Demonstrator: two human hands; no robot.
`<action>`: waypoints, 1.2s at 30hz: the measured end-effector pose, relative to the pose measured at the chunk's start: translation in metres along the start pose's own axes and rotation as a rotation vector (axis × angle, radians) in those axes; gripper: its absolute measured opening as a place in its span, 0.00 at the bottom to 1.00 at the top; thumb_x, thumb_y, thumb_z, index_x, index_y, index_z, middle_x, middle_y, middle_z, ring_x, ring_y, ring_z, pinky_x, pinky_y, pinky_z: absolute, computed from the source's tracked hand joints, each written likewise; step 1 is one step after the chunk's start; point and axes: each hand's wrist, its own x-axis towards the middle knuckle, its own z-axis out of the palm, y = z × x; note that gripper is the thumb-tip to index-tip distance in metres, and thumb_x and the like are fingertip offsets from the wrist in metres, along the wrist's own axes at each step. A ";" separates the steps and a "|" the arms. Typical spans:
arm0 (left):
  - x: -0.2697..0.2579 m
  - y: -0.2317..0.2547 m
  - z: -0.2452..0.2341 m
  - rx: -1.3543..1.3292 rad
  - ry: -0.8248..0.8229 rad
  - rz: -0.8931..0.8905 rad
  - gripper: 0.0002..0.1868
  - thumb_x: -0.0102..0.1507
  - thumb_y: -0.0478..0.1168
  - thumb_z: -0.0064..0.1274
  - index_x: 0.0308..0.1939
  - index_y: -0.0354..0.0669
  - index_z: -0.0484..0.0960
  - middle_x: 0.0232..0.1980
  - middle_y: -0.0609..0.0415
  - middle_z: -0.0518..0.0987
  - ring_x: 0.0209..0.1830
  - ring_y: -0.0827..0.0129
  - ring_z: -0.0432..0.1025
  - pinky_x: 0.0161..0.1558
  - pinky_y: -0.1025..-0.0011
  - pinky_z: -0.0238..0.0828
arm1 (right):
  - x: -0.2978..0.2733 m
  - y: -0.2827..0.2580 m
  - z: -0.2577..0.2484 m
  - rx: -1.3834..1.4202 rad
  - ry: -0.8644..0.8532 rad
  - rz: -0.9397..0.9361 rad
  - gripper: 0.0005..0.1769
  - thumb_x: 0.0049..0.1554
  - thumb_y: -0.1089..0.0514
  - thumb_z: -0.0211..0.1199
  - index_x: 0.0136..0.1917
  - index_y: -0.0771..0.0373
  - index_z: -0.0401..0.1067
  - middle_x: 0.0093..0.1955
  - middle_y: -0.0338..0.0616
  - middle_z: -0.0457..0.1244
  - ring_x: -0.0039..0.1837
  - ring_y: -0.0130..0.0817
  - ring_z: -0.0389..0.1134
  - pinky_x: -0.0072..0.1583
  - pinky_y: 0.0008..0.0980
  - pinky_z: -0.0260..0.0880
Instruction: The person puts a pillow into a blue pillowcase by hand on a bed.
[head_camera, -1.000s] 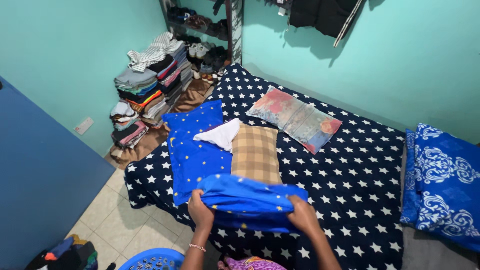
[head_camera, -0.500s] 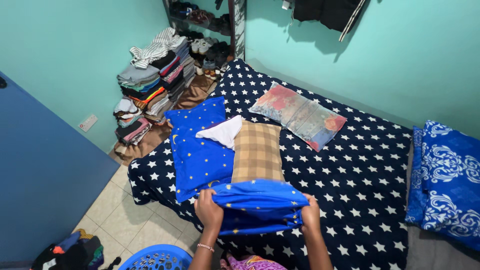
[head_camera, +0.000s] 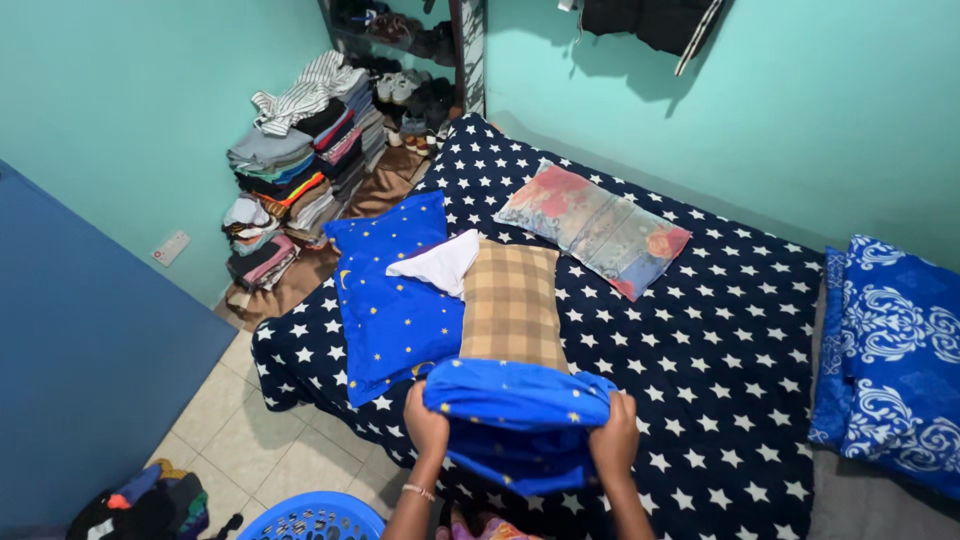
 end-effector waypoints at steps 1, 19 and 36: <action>-0.003 -0.007 -0.001 0.029 -0.003 -0.013 0.10 0.58 0.35 0.52 0.44 0.39 0.77 0.44 0.46 0.76 0.48 0.46 0.73 0.50 0.58 0.69 | -0.004 0.009 0.007 0.064 -0.012 0.091 0.18 0.48 0.68 0.61 0.53 0.65 0.69 0.48 0.61 0.67 0.47 0.60 0.70 0.47 0.48 0.70; -0.081 -0.123 0.046 0.438 -0.388 -0.447 0.14 0.62 0.47 0.55 0.49 0.50 0.80 0.43 0.41 0.84 0.46 0.43 0.79 0.47 0.54 0.74 | -0.100 0.112 0.090 -0.113 -0.347 0.619 0.17 0.50 0.67 0.59 0.54 0.61 0.70 0.57 0.59 0.62 0.55 0.60 0.67 0.58 0.47 0.69; -0.047 -0.217 0.104 0.353 -0.642 -0.410 0.18 0.62 0.42 0.49 0.55 0.41 0.75 0.54 0.34 0.80 0.57 0.37 0.72 0.56 0.51 0.69 | -0.075 0.166 0.201 0.311 -0.320 0.791 0.36 0.57 0.58 0.60 0.76 0.58 0.52 0.58 0.47 0.67 0.56 0.40 0.69 0.58 0.35 0.65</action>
